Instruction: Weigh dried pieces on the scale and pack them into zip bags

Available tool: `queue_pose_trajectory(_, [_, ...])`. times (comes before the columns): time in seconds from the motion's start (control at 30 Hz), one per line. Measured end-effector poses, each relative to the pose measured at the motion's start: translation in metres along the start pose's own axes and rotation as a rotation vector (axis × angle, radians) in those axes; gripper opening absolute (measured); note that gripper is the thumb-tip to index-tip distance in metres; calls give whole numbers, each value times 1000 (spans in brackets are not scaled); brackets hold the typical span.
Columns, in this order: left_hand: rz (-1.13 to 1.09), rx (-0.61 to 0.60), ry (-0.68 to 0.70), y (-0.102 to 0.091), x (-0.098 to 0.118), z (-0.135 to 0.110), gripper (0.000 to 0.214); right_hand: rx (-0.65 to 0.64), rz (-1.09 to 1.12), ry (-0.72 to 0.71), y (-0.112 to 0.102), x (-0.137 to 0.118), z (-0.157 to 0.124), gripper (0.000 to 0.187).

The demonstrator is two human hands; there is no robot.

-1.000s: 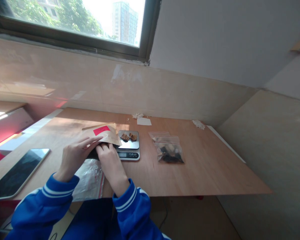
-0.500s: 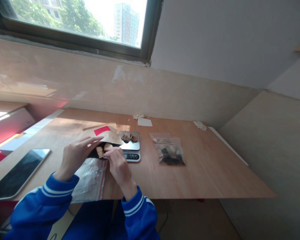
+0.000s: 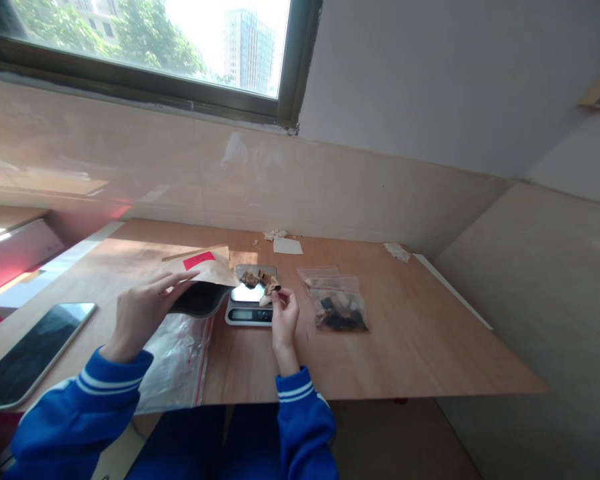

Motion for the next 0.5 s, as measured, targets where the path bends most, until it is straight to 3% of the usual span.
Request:
queue_pose_trajectory(0.17, [-3,0,4,1,-1,-1,24,-89,-56,22,12,32,19,44])
queue_pose_trajectory(0.5, [8,-10,7,0,-2,-2,26,-232,-79,-50,19,21,24,34])
Point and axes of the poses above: each hand's wrist, its own z-axis towards the middle knuckle, its own y-axis out of the palm, x = y × z, the point moved 8 cm from there along z, towards the middle knuckle, and after that the axes turned 15 degrees about -y, right-handed, at the moved point
